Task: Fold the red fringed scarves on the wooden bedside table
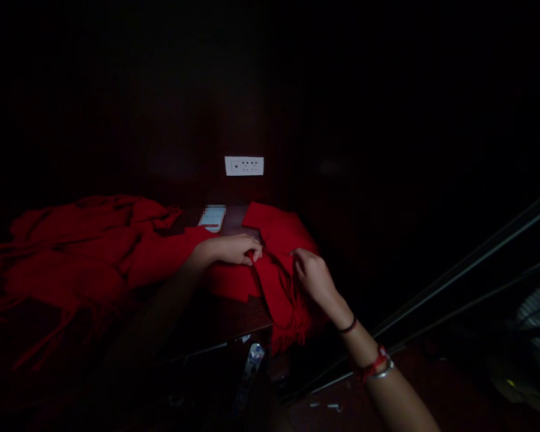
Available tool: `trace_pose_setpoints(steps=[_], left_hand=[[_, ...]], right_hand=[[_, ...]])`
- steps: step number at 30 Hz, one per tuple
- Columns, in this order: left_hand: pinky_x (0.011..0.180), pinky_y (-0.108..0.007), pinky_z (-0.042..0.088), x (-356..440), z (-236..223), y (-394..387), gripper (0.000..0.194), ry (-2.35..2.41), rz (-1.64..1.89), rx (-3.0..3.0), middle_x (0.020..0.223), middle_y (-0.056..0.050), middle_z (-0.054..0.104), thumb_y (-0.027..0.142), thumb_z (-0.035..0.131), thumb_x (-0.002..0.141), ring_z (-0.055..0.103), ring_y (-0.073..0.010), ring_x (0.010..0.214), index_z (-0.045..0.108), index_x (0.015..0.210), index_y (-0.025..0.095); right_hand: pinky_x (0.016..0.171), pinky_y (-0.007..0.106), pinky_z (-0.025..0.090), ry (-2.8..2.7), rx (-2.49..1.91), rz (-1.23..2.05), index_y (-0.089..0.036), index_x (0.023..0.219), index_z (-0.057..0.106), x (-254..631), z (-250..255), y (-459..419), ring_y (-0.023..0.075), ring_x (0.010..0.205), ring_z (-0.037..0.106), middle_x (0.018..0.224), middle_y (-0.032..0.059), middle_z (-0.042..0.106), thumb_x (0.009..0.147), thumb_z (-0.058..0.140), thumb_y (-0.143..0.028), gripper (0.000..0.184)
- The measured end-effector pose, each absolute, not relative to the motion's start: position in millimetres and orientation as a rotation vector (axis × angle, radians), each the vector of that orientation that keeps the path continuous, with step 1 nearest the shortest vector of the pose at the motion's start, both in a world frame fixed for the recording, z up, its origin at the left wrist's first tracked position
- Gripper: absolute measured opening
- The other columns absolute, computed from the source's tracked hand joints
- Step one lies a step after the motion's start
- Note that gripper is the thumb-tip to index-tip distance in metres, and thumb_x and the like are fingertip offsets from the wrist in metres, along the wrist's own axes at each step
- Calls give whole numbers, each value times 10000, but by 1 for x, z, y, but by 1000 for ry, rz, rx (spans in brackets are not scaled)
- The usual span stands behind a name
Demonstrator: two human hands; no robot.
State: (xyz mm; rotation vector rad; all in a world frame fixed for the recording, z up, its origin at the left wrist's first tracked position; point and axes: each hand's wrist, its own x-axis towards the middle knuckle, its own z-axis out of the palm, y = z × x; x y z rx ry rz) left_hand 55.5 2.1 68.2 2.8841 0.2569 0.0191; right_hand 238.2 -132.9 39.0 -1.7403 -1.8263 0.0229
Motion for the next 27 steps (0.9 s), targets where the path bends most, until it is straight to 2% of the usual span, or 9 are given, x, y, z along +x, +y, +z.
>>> trace_pose_setpoints(steps=[6,8,10,13,16,18,20,23,27], left_hand=[[702,-203,369,55,69,1,76,246,76,2930,805,-9,574,79,528,674,508,-122,768,543,714,143],[672,-204,369,54,71,0,77,275,83,2938,794,-9,571,105,518,697,504,-122,746,543,758,146],[623,-200,363,53,73,-1,85,307,34,2932,780,-3,571,132,519,706,503,-121,711,544,784,156],[590,-197,350,53,76,-4,90,329,-54,2922,768,7,574,140,531,699,504,-119,691,551,781,169],[594,-196,345,53,80,-8,91,344,-102,2918,752,13,577,136,552,685,507,-123,709,561,767,172],[590,-191,343,53,83,-10,92,363,-144,2901,736,21,577,133,563,677,509,-118,704,566,759,175],[587,-183,342,51,85,-11,96,375,-186,2874,728,31,578,123,569,668,510,-107,690,570,748,176],[591,-173,340,48,85,-10,91,365,-190,2847,724,38,579,112,572,654,509,-95,682,573,722,173],[576,-176,338,43,83,-2,69,375,-79,2830,714,36,567,148,541,680,493,-92,654,566,739,174]], right_hand=[[647,291,438,-1237,-1668,467,-162,788,513,258,26,-108,164,707,553,775,59,583,726,390,-270,174],[669,302,449,-1190,-1606,657,-160,889,521,260,26,-110,172,762,564,846,72,593,745,386,-333,263],[753,312,437,-1331,-1551,707,-181,1051,487,258,27,-117,178,904,538,1019,84,557,725,452,-379,384],[862,332,378,-1599,-1572,486,-202,1128,472,254,28,-125,197,1028,466,1131,84,494,607,611,-353,560],[857,357,369,-1532,-1650,305,-162,952,587,254,26,-119,208,935,515,976,89,579,630,582,-315,357],[788,343,406,-1377,-1603,393,-150,849,613,257,27,-111,199,840,550,869,75,615,663,542,-330,269],[687,311,436,-1183,-1491,533,-146,814,614,259,32,-106,185,749,564,790,55,627,663,539,-375,285],[596,270,438,-962,-1343,623,-153,815,611,261,48,-99,153,653,556,727,30,623,642,557,-401,307],[603,275,440,-1049,-1350,526,-178,971,573,261,71,-85,140,638,548,738,21,613,667,538,-342,348]])
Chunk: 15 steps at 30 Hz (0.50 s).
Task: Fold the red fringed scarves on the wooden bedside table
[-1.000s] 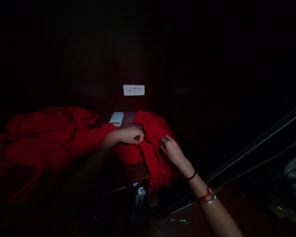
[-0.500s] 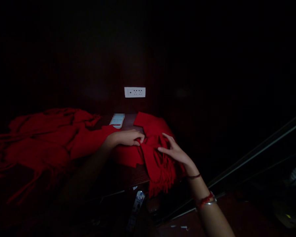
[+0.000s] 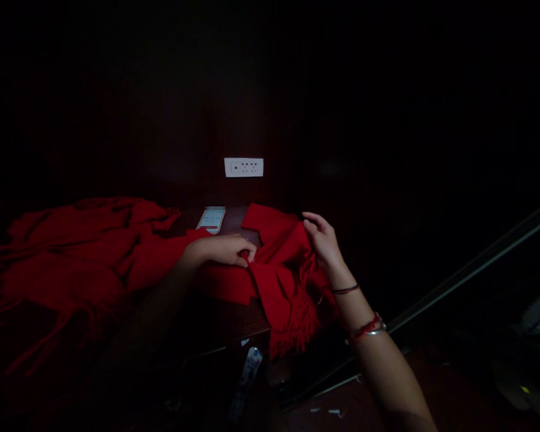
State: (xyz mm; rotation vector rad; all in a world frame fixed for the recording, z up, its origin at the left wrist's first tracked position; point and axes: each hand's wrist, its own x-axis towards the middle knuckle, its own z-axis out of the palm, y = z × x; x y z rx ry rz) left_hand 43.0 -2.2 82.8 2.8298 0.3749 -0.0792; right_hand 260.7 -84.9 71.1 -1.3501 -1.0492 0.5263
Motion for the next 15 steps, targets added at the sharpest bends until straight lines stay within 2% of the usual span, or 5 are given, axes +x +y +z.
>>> trace_pose_setpoints(steps=[4,7,9,12,15], left_hand=[[606,-190,348,45,80,3,93,478,178,2782,750,18,556,206,467,759,482,-98,673,529,813,162],[626,-200,360,52,74,5,120,559,334,2748,771,8,552,232,413,804,485,-102,678,502,843,162],[633,-206,368,57,67,7,117,563,352,2760,773,6,551,227,407,808,488,-104,677,501,839,165],[650,-205,381,59,60,10,122,469,236,2778,812,-1,562,225,468,774,506,-112,720,513,871,166],[683,-201,390,57,59,10,271,327,21,2763,905,-10,581,235,584,690,526,-127,793,529,949,173]], right_hand=[[756,350,416,-1399,-1630,66,-157,1078,523,263,75,-74,196,829,539,916,82,588,702,485,-224,384],[864,364,356,-1622,-1776,-206,-158,1162,458,265,59,-81,225,1013,460,1130,117,485,729,462,-228,439],[861,349,361,-1662,-1910,-148,-141,1212,400,268,43,-90,231,1032,453,1150,137,462,744,461,-303,499],[791,329,400,-1568,-2178,131,-95,1246,339,273,19,-100,236,941,515,1050,163,519,701,524,-372,639],[715,279,425,-1526,-2171,378,-128,1228,347,278,6,-103,176,800,559,896,90,592,711,520,-308,574]])
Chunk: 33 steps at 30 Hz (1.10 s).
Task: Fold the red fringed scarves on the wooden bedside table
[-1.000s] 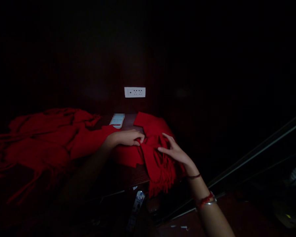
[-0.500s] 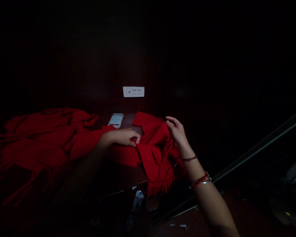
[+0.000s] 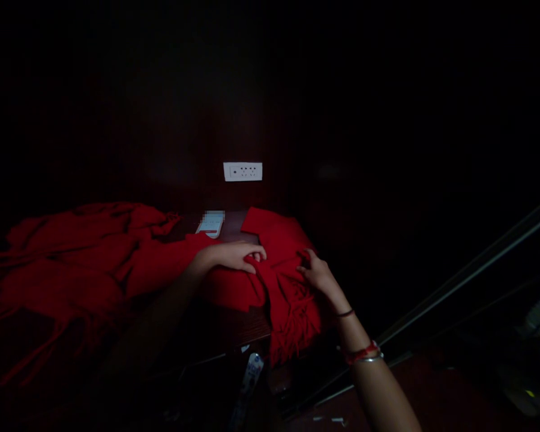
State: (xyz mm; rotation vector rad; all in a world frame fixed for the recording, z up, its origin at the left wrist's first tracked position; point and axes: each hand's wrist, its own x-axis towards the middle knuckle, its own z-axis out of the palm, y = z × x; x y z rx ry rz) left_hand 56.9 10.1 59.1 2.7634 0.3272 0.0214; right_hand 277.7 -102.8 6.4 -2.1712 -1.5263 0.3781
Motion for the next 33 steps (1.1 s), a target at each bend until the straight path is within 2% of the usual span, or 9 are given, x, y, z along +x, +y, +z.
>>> trace_pose_setpoints(steps=[2,4,7,11,16,20,27,30,33], left_hand=[[696,-202,394,57,61,9,305,270,-96,2737,932,-8,596,277,598,685,538,-133,808,545,971,184],[714,-202,395,62,59,7,237,267,-84,2712,927,-5,611,323,503,766,550,-127,806,566,953,191],[794,-213,375,77,43,8,261,419,271,2736,958,-20,608,263,339,856,540,-120,869,575,931,178],[852,-260,359,95,5,15,242,610,486,2795,1062,-76,564,155,428,793,502,-155,970,542,1006,137],[722,-259,413,95,-11,23,194,636,302,2742,827,-30,619,172,498,729,559,-155,775,576,906,156],[745,-250,396,91,-1,27,90,455,374,2657,794,-22,582,78,531,639,526,-152,810,550,704,137],[778,-246,397,84,11,19,495,163,186,2090,1082,-42,519,88,532,681,500,-122,950,364,1136,186],[755,-228,395,79,20,19,336,190,171,2173,1051,-31,540,196,544,719,507,-133,920,466,1044,166],[674,-213,400,79,21,26,175,323,262,2389,849,-10,586,288,483,771,526,-122,776,539,837,136]], right_hand=[[702,262,423,-1505,-2128,345,-154,1210,361,280,5,-102,157,785,555,888,70,592,737,486,-301,512],[732,287,409,-1477,-2203,156,-140,1219,357,281,9,-99,193,881,527,1003,123,543,745,472,-364,538],[770,357,376,-1514,-2437,-67,-122,1189,417,279,19,-90,283,1022,438,1135,192,442,732,463,-457,569],[746,357,361,-1764,-2599,197,-164,906,598,274,28,-77,260,947,488,1008,128,546,714,515,-354,283],[613,247,366,-1888,-2147,221,-159,771,536,275,32,-94,141,660,513,705,38,564,749,456,-289,154],[573,207,367,-1711,-1659,241,-179,781,460,274,45,-125,104,615,456,691,-10,497,758,446,-340,163],[644,227,390,-1567,-1441,287,-179,774,479,258,72,-138,130,723,481,771,19,514,737,466,-306,133],[676,253,398,-1517,-1488,183,-174,786,504,258,74,-136,149,748,502,788,31,542,737,463,-320,159],[683,260,397,-1523,-1581,5,-172,798,528,262,73,-133,158,746,520,788,39,568,748,454,-327,179]])
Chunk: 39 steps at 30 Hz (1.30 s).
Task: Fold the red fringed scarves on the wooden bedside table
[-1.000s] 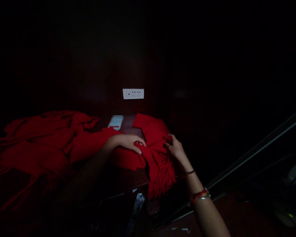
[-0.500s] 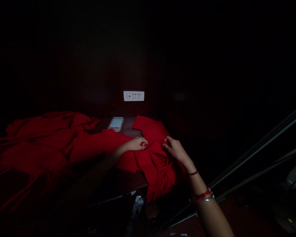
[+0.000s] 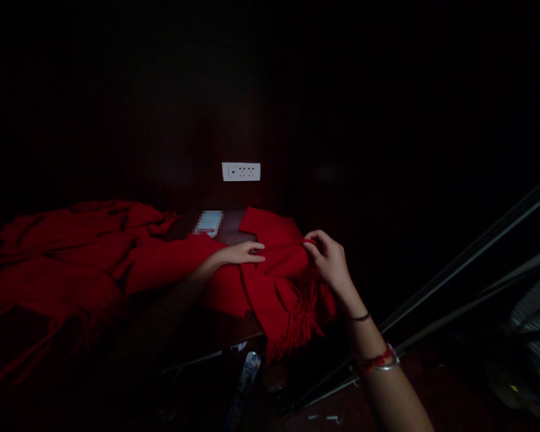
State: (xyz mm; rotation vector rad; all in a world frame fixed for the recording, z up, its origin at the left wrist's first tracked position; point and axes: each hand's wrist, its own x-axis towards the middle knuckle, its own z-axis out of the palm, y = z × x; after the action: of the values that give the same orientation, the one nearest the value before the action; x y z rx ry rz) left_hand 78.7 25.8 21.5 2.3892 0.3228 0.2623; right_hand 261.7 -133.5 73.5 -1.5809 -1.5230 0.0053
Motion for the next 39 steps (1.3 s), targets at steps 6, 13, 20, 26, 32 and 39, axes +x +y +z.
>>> trace_pose_setpoints(steps=[6,13,20,26,32,39], left_hand=[[677,-222,400,88,1,32,167,844,515,2634,807,-13,610,257,412,811,549,-124,746,545,872,176],[699,-196,423,89,5,27,343,788,541,2485,860,-46,636,269,470,783,578,-115,770,461,1097,132],[728,-226,409,82,10,27,208,904,216,2718,907,-45,626,209,463,749,569,-147,808,580,914,164],[679,-310,408,67,21,34,241,1233,84,2746,859,-134,614,218,390,784,564,-223,789,609,790,117],[703,-332,404,74,21,24,358,1182,59,2782,888,-129,601,467,505,714,545,-253,842,602,827,142],[631,-214,399,80,7,33,242,1041,177,2744,775,-34,618,300,400,812,561,-136,713,601,798,165]], right_hand=[[648,243,360,-1605,-2088,-307,-170,860,549,272,58,-89,169,761,533,841,82,599,790,370,-208,196],[752,339,347,-1614,-2365,-416,-163,978,516,269,44,-51,223,928,487,986,112,567,815,317,-172,257],[696,291,400,-1525,-2486,110,-96,1177,371,272,13,-110,231,871,545,973,170,553,751,456,-419,542],[701,267,408,-1599,-2187,227,-142,1168,352,264,-10,-120,195,822,569,924,110,589,718,445,-184,462],[727,308,432,-1240,-1848,261,-181,1091,372,265,-14,-123,179,859,540,1027,89,531,725,412,-259,376],[661,280,459,-1175,-1631,644,-205,1178,348,270,-4,-140,174,853,539,1042,79,530,635,547,-257,581]])
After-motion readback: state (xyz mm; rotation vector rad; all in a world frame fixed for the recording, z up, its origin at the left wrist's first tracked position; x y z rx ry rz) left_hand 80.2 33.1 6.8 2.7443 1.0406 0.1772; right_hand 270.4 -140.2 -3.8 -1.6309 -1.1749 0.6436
